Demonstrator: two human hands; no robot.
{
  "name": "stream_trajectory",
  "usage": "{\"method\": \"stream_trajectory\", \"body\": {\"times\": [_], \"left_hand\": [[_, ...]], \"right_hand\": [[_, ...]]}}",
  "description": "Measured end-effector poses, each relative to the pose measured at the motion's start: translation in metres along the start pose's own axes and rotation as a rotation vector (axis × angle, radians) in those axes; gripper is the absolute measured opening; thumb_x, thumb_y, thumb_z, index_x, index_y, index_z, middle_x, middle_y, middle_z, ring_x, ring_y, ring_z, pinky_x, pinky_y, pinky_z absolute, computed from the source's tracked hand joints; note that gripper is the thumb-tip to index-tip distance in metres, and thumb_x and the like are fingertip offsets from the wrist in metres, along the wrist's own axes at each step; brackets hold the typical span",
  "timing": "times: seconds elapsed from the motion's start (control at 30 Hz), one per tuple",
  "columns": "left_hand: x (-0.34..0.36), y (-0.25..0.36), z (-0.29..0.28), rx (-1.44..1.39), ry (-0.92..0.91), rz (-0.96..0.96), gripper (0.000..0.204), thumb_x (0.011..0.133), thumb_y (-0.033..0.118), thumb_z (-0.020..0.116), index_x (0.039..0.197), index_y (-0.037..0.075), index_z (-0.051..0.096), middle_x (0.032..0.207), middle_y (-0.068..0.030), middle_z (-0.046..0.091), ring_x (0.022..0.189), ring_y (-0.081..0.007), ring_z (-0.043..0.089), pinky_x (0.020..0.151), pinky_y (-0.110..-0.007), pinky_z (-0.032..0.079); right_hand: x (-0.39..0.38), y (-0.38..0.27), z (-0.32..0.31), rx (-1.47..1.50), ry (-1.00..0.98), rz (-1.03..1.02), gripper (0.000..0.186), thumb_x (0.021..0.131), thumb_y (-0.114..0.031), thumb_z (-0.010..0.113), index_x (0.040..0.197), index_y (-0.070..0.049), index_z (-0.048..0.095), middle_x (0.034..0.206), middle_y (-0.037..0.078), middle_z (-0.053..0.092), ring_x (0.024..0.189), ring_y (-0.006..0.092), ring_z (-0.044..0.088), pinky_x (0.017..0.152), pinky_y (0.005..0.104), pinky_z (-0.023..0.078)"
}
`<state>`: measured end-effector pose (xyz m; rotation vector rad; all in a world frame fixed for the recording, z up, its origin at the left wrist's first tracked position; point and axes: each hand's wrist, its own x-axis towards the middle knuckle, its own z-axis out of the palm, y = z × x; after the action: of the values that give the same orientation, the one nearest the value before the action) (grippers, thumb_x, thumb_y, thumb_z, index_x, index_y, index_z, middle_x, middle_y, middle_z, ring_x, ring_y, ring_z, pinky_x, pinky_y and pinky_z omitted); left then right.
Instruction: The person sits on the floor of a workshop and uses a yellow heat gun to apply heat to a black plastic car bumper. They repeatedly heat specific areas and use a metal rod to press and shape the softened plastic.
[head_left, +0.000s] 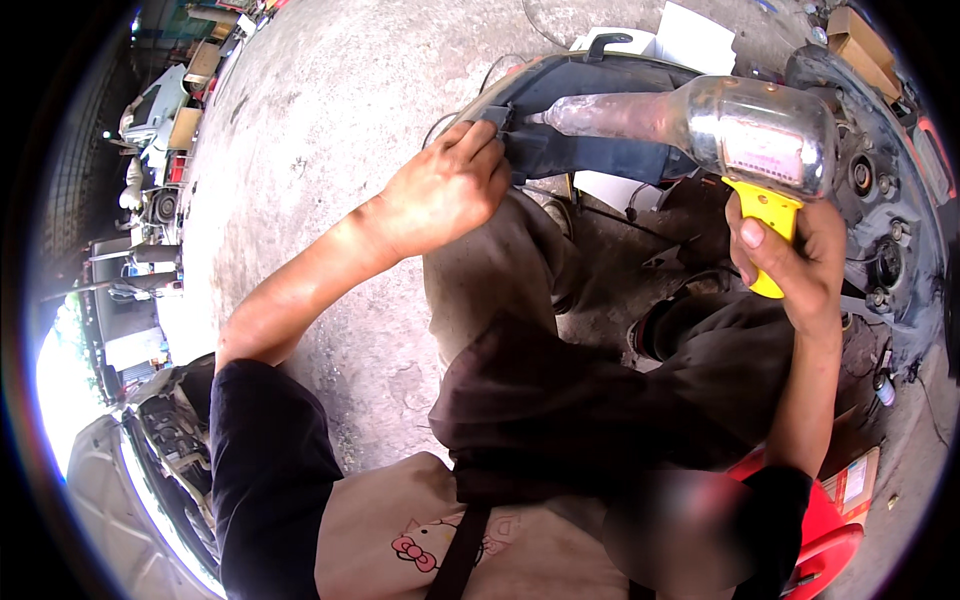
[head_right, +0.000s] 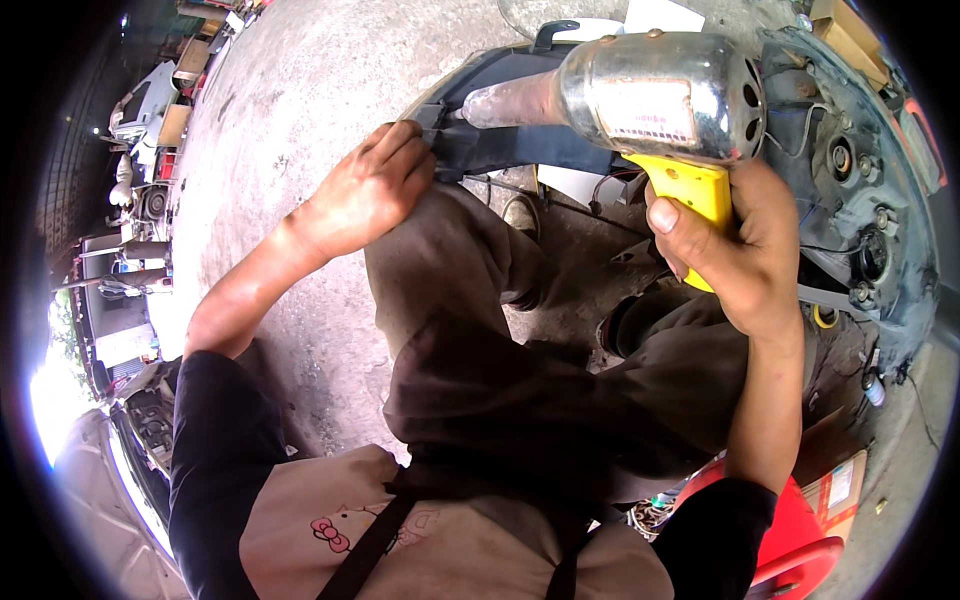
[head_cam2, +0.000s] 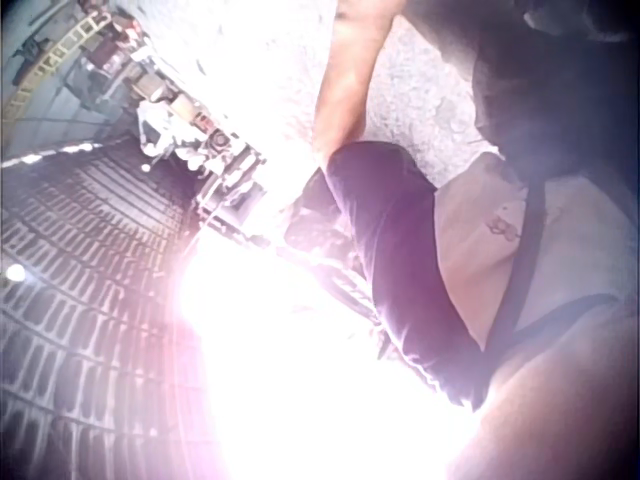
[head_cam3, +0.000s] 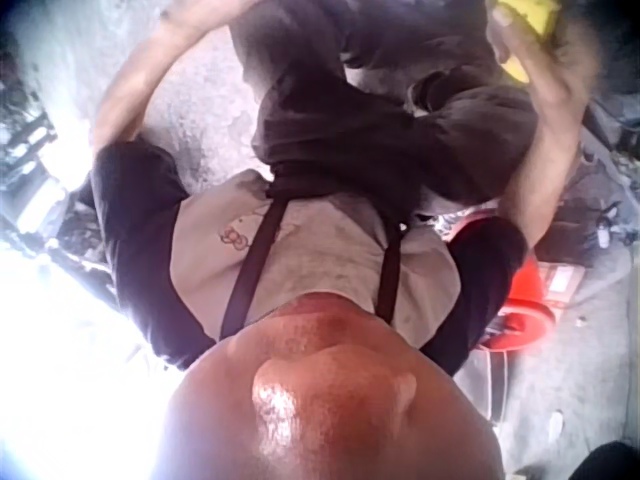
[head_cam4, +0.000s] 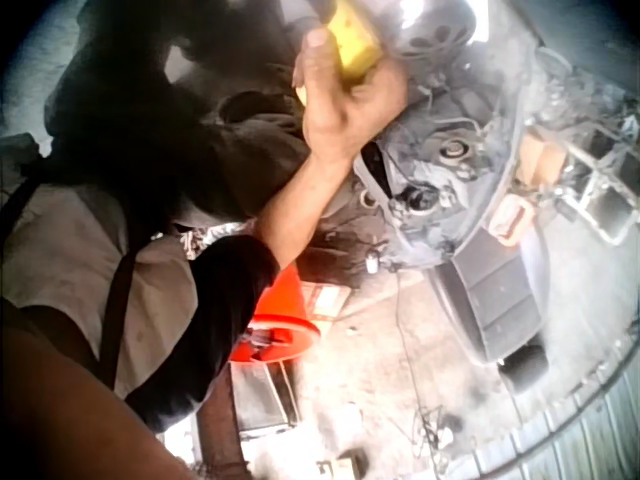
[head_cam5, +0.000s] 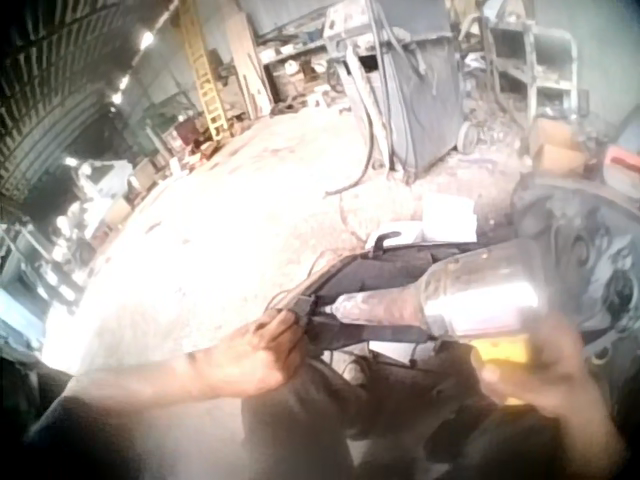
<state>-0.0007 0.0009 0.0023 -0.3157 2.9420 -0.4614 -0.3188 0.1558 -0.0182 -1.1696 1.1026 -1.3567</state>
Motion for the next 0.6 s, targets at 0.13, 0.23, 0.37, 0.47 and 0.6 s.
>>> {"method": "stream_trajectory", "body": {"times": [0.13,0.23,0.37,0.47,0.6], "left_hand": [[0.002,-0.002,0.002,0.021,-0.025,0.039,0.028,0.076,0.01,0.061,0.098,-0.007,0.067,0.108,-0.0189,0.064,0.113,-0.0334,0.059,0.099,-0.039,0.052],[0.004,-0.002,0.0,0.036,-0.019,0.045,0.028,0.076,0.01,0.061,0.097,-0.007,0.067,0.108,-0.0192,0.065,0.113,-0.0334,0.059,0.099,-0.039,0.052],[0.007,-0.004,0.0,0.023,-0.017,0.061,0.028,0.076,0.01,0.061,0.098,-0.007,0.068,0.109,-0.0182,0.065,0.111,-0.0318,0.059,0.097,-0.038,0.052],[0.005,-0.015,-0.006,-0.12,0.015,0.017,0.023,0.08,0.008,0.062,0.098,-0.005,0.068,0.107,-0.0157,0.066,0.108,-0.0309,0.06,0.095,-0.037,0.052],[-0.006,-0.022,-0.009,-0.491,0.237,-0.36,0.018,0.096,0.009,0.06,0.103,-0.005,0.067,0.099,-0.0122,0.071,0.093,-0.0263,0.066,0.086,-0.035,0.054]], "right_hand": [[-0.001,0.0,-0.002,-0.009,0.02,-0.014,0.031,0.093,-0.016,0.071,0.112,0.006,0.061,0.085,0.007,0.063,0.058,0.0086,0.054,0.051,0.0238,0.042],[-0.003,0.0,-0.004,-0.012,0.027,-0.016,0.031,0.093,-0.016,0.071,0.113,0.006,0.06,0.085,0.007,0.063,0.058,0.0087,0.054,0.05,0.0239,0.042],[-0.005,-0.002,-0.003,0.002,0.026,-0.019,0.032,0.093,-0.015,0.072,0.112,0.007,0.06,0.085,0.007,0.063,0.058,0.0089,0.054,0.05,0.024,0.041],[-0.003,-0.002,-0.004,0.015,0.026,-0.009,0.031,0.093,-0.017,0.072,0.108,0.006,0.059,0.082,0.006,0.062,0.057,0.0091,0.054,0.05,0.0243,0.041],[-0.001,-0.002,-0.007,0.015,-0.002,-0.054,0.029,0.094,-0.018,0.071,0.106,0.005,0.059,0.077,0.006,0.06,0.056,0.0099,0.053,0.049,0.0247,0.04]]}}
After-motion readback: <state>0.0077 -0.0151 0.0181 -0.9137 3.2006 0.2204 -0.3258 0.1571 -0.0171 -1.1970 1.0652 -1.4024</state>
